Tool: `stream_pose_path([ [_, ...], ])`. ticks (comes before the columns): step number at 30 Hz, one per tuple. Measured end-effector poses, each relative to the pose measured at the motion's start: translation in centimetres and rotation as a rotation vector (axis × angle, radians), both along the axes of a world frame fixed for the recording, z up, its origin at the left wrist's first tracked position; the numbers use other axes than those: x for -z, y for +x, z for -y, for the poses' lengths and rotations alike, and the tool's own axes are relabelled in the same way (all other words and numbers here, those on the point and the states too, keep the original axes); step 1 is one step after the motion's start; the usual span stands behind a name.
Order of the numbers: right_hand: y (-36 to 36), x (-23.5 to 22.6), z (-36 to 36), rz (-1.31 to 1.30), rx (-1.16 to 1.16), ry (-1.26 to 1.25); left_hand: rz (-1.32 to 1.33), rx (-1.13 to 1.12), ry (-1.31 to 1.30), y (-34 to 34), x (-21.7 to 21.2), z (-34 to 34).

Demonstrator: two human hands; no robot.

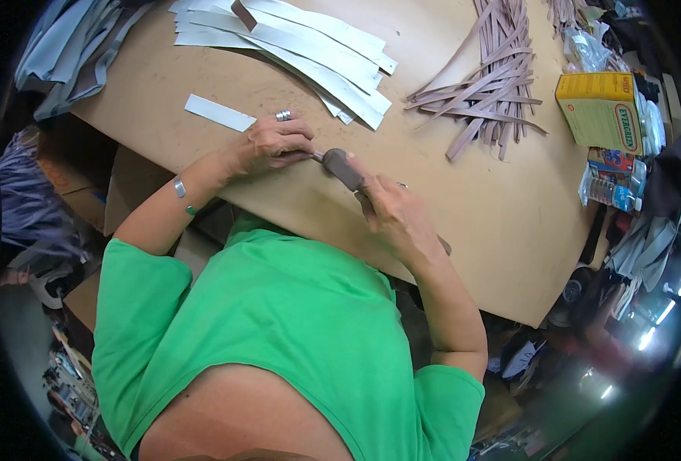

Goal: The person uses a hammer to flatten or bond leather strips on a workbench, handling individual strips from a pile and placing them onto other strips before striking them.

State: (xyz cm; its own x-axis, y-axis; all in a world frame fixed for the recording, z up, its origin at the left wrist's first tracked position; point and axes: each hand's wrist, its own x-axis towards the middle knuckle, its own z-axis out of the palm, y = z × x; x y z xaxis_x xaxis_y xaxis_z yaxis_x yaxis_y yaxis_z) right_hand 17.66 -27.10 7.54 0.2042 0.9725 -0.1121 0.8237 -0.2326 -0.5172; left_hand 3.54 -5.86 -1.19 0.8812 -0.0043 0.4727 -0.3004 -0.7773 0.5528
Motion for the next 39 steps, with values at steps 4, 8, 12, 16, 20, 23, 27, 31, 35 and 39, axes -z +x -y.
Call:
stream_pose_path([
  [4,-0.4,0.3,-0.3,0.012,-0.033,0.066,0.001,-0.027,-0.008,-0.2,-0.1,0.1],
  [8,-0.1,1.1,-0.2,-0.011,-0.047,0.082,-0.056,-0.077,-0.029,-1.5,-0.5,-1.1],
  [12,-0.7,-0.1,-1.2,0.083,-0.075,0.065,-0.019,-0.066,0.014,-1.8,-0.6,-1.6],
  [16,-0.6,1.1,-1.6,0.08,-0.089,0.057,0.012,-0.044,0.018,-1.7,-0.3,-1.7],
  [20,-0.8,1.0,-1.8,0.081,-0.087,0.045,0.012,-0.048,0.033,-1.8,-0.2,-1.8],
  [23,-0.6,1.2,-1.8,0.041,-0.087,0.065,0.004,-0.07,0.048,-2.4,-0.3,-2.2],
  [27,-1.1,-0.2,-2.9,0.09,-0.103,0.041,-0.001,-0.067,0.059,-2.9,-0.7,-3.0],
  [31,-1.1,1.2,-3.4,0.054,-0.133,0.064,0.014,-0.053,0.036,-2.8,-0.5,-3.0],
  [35,-1.6,0.5,-3.9,0.057,-0.141,0.046,0.001,-0.075,0.027,-3.2,-0.4,-2.9],
  [39,-1.3,1.1,-3.8,0.003,-0.144,0.08,-0.023,-0.096,0.004,-4.1,-0.8,-4.1],
])
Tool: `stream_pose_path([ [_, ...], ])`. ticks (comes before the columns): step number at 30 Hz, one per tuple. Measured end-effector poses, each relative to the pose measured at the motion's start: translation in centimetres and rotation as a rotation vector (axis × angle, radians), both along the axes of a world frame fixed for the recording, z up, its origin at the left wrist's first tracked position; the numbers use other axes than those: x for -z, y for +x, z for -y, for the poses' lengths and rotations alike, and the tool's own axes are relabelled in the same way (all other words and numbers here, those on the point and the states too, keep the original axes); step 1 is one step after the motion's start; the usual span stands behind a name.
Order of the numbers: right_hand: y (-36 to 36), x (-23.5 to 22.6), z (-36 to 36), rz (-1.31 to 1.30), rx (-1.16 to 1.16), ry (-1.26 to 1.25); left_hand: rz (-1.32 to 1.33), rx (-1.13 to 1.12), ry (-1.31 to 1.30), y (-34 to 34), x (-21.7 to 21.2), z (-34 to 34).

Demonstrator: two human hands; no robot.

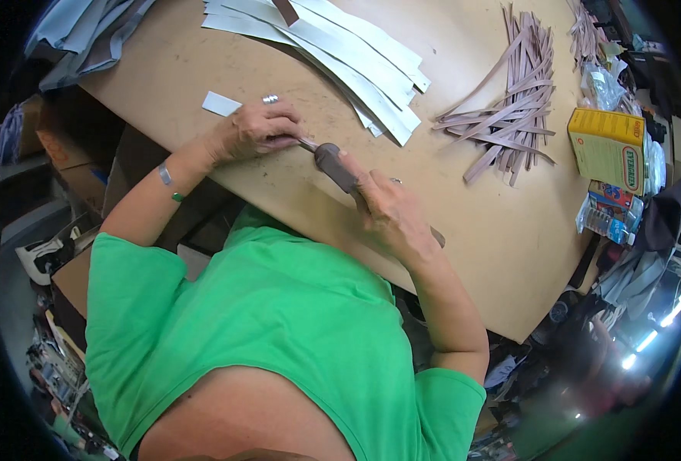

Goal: The person uses a hammer to flatten or bond leather strips on a workbench, handling individual strips from a pile and placing them onto other strips before striking them.

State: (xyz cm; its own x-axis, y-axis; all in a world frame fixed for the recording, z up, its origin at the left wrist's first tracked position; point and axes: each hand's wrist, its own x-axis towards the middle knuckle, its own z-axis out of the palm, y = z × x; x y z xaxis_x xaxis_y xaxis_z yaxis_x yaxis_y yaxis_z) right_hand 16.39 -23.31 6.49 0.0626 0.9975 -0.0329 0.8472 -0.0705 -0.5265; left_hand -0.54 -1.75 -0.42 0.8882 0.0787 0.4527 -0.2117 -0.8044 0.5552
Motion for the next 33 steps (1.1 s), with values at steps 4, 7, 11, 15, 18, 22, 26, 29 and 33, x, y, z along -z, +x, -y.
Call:
stream_pose_path([
  [4,0.0,-0.7,-0.9,-0.013,0.013,-0.032,0.032,0.02,0.043,-0.5,0.3,-0.8],
  [7,-0.6,-0.7,-1.4,-0.001,0.022,0.002,0.055,0.011,0.049,-0.5,0.2,-0.8],
  [11,-0.5,-0.5,-1.6,0.03,-0.001,0.009,0.034,0.001,0.056,-0.6,0.7,-0.6],
  [15,-0.9,0.3,-1.5,0.028,0.0,0.001,0.034,-0.001,0.038,-0.6,0.5,-0.7],
  [18,-0.9,0.0,-1.5,0.085,-0.039,-0.036,-0.041,-0.033,-0.037,-1.2,0.1,-1.1],
  [22,-0.9,-0.3,-2.0,0.016,-0.016,-0.05,-0.05,-0.032,-0.054,-1.3,0.1,-1.4],
  [26,-1.3,-0.6,-2.7,0.016,-0.014,-0.002,-0.014,-0.02,0.027,-1.2,-0.1,-1.2],
  [29,-1.3,0.4,-2.7,0.007,-0.017,0.015,0.02,0.004,0.039,-1.3,0.1,-1.5],
  [33,-0.8,0.7,-2.9,-0.01,-0.049,0.027,-0.029,-0.021,0.031,-2.2,0.0,-2.4],
])
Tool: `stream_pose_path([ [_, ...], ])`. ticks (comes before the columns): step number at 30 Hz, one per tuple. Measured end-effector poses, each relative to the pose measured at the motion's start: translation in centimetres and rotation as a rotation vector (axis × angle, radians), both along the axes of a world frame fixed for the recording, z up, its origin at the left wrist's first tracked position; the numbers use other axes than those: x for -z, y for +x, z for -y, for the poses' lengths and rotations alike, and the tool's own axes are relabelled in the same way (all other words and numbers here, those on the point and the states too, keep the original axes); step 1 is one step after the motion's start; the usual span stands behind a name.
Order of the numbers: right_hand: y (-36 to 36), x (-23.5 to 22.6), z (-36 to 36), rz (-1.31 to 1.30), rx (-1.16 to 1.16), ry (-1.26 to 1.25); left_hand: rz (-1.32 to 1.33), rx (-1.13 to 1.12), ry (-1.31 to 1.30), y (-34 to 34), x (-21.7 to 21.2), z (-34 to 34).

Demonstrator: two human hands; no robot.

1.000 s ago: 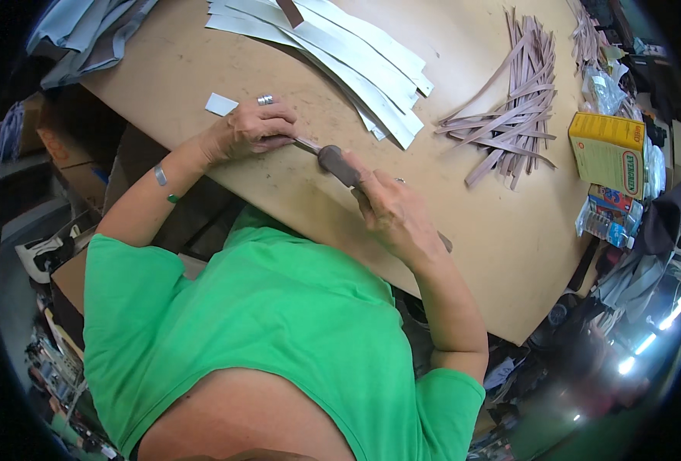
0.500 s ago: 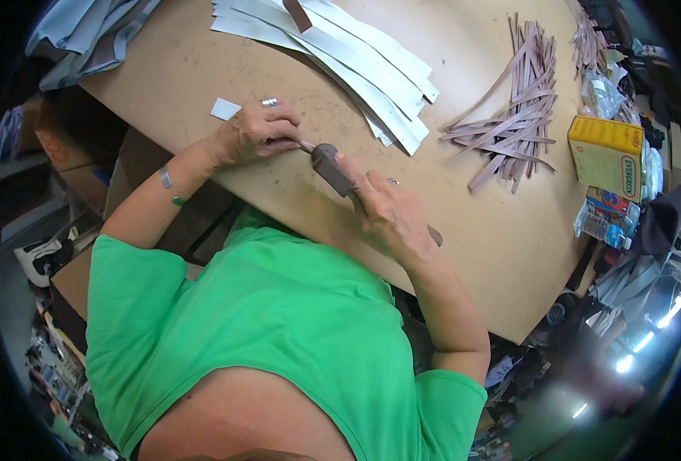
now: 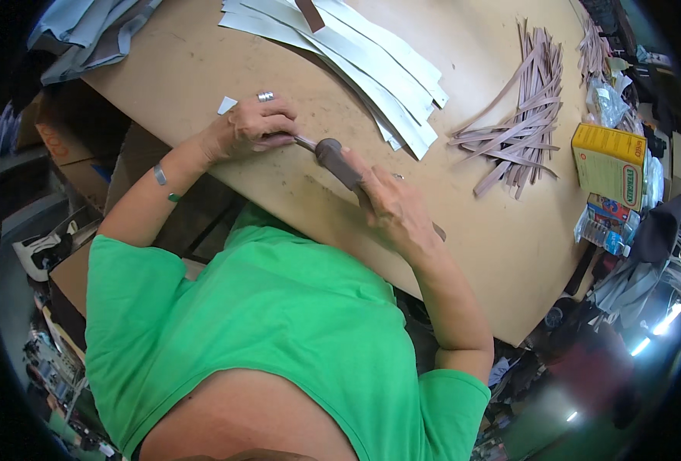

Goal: The person uses a hammer to flatten or bond leather strips on a workbench, handling individual strips from a pile and placing them onto other strips before striking them.

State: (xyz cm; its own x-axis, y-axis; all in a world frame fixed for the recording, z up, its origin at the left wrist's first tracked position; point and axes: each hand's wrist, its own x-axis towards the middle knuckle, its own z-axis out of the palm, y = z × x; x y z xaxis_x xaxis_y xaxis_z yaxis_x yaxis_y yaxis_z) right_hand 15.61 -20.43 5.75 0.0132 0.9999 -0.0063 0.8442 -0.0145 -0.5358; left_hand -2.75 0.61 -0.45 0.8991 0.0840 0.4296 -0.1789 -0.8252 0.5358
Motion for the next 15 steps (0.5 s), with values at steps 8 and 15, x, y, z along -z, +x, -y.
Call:
stream_pose_path([
  [8,-0.9,-1.4,-1.6,0.042,0.005,-0.089,0.048,0.015,0.048,0.0,0.2,-0.2],
  [15,-1.2,-0.7,-1.6,0.027,0.003,-0.033,0.051,0.007,0.066,-0.8,-0.4,-1.4],
])
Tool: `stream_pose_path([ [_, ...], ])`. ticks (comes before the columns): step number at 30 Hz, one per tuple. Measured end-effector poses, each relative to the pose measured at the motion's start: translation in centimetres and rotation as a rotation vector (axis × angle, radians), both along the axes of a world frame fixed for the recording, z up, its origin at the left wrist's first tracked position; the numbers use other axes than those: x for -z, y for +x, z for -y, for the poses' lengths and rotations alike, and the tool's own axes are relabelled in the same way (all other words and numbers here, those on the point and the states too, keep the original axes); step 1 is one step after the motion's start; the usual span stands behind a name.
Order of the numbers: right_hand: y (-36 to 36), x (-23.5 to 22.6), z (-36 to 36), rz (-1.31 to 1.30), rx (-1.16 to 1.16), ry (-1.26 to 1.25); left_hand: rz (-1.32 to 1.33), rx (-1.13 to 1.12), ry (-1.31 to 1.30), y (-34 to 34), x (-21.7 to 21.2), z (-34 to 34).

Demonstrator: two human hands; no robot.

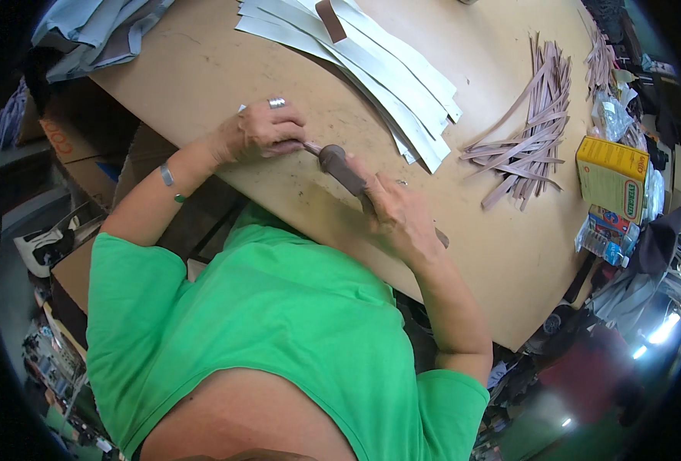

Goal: The person uses a hammer to flatten or bond leather strips on a workbench, handling individual strips from a pile and placing them onto other strips before striking them.

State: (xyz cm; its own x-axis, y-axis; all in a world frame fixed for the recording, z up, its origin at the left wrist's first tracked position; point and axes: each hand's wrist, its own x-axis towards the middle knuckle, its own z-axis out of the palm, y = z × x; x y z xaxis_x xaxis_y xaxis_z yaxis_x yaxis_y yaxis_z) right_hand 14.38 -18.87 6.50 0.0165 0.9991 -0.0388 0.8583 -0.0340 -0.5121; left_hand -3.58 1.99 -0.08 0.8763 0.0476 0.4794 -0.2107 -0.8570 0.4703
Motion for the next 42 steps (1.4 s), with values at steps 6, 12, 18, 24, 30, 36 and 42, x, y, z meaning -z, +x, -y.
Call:
stream_pose_path([
  [6,-1.1,-1.0,-1.3,0.02,-0.015,0.041,-0.005,-0.025,-0.031,-0.6,0.3,-0.2],
  [12,-1.6,-1.5,-2.2,0.04,-0.016,-0.024,0.023,0.015,0.005,-0.4,0.0,-0.5],
  [18,-1.7,-2.2,-2.9,-0.008,-0.01,-0.098,-0.027,-0.024,-0.05,-2.1,0.3,-2.0],
  [24,-2.4,-1.6,-3.8,-0.013,0.014,-0.108,0.028,0.009,0.055,-1.9,0.0,-2.2],
  [30,-1.6,-3.8,-3.9,-0.125,0.195,0.1,0.013,0.021,0.049,-2.2,-0.1,-2.3],
  [36,-2.2,-4.3,-3.8,-0.114,0.156,0.259,0.034,0.014,0.025,-2.1,0.5,-2.3],
  [42,-3.1,-1.0,-3.0,0.024,0.065,-0.003,-0.007,0.03,0.05,-2.1,0.3,-2.3],
])
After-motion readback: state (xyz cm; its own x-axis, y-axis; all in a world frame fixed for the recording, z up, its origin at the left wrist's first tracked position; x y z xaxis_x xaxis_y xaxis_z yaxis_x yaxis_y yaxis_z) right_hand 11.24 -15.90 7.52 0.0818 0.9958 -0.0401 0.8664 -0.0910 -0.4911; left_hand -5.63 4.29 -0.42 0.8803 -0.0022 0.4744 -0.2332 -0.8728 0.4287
